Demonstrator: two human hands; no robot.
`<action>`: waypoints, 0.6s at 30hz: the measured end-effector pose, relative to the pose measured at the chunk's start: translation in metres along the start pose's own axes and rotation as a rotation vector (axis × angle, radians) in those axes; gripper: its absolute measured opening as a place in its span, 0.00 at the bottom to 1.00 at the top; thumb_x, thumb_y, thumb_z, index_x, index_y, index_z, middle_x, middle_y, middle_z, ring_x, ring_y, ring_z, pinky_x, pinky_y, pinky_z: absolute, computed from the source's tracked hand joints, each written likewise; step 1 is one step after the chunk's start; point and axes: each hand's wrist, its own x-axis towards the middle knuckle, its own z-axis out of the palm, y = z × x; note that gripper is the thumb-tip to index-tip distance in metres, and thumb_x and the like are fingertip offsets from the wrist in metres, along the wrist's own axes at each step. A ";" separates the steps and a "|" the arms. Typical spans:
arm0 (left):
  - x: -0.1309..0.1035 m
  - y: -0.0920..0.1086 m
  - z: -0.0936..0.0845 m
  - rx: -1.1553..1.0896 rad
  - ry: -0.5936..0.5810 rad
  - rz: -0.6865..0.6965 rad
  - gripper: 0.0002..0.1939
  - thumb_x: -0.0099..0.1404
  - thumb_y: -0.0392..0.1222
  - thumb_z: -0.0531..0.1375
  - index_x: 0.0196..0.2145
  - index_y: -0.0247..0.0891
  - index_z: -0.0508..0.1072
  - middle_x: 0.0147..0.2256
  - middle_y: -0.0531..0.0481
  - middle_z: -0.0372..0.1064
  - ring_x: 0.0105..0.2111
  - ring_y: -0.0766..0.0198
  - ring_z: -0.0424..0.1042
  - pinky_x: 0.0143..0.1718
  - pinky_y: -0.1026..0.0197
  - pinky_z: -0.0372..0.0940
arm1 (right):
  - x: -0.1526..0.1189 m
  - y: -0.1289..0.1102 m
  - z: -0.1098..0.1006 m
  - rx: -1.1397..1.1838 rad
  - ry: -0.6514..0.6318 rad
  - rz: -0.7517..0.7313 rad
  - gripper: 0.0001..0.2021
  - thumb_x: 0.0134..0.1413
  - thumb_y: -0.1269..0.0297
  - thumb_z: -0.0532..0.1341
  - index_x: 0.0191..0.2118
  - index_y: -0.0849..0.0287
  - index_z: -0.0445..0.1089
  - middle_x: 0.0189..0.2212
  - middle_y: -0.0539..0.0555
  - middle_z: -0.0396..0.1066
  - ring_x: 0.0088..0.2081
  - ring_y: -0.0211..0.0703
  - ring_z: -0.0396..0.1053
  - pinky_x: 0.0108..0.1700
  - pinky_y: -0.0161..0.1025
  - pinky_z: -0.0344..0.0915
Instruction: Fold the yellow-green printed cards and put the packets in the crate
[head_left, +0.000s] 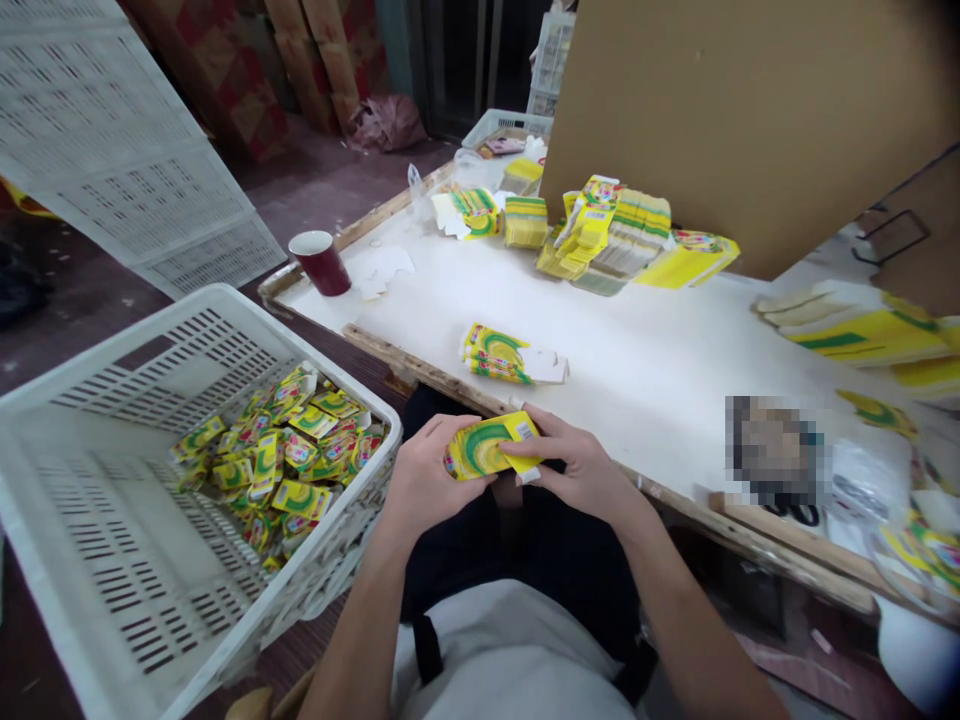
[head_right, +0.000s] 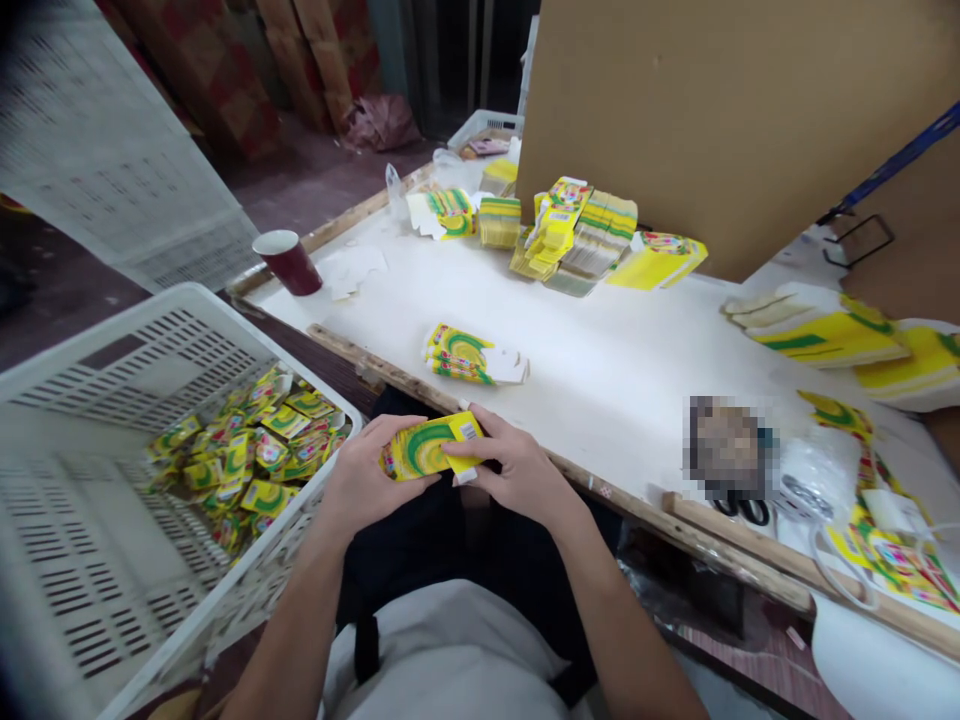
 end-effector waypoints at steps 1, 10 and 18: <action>0.001 0.000 0.000 -0.002 -0.005 0.003 0.23 0.50 0.42 0.64 0.45 0.41 0.67 0.40 0.49 0.69 0.41 0.61 0.68 0.43 0.60 0.63 | 0.000 0.001 0.000 0.016 -0.001 0.000 0.14 0.49 0.68 0.62 0.44 0.52 0.74 0.55 0.58 0.63 0.55 0.50 0.62 0.54 0.44 0.61; 0.004 0.001 0.003 -0.043 0.037 -0.008 0.23 0.49 0.41 0.64 0.44 0.41 0.67 0.39 0.50 0.68 0.39 0.61 0.68 0.41 0.61 0.63 | 0.001 0.001 0.007 0.093 0.058 0.049 0.18 0.48 0.63 0.63 0.48 0.51 0.71 0.58 0.58 0.59 0.59 0.55 0.56 0.55 0.49 0.59; 0.002 -0.002 0.008 -0.027 0.073 -0.019 0.22 0.50 0.41 0.64 0.44 0.41 0.67 0.39 0.49 0.68 0.39 0.61 0.68 0.42 0.60 0.63 | 0.003 -0.003 0.033 0.379 0.194 0.193 0.18 0.52 0.65 0.60 0.51 0.53 0.68 0.59 0.58 0.54 0.59 0.52 0.55 0.54 0.46 0.62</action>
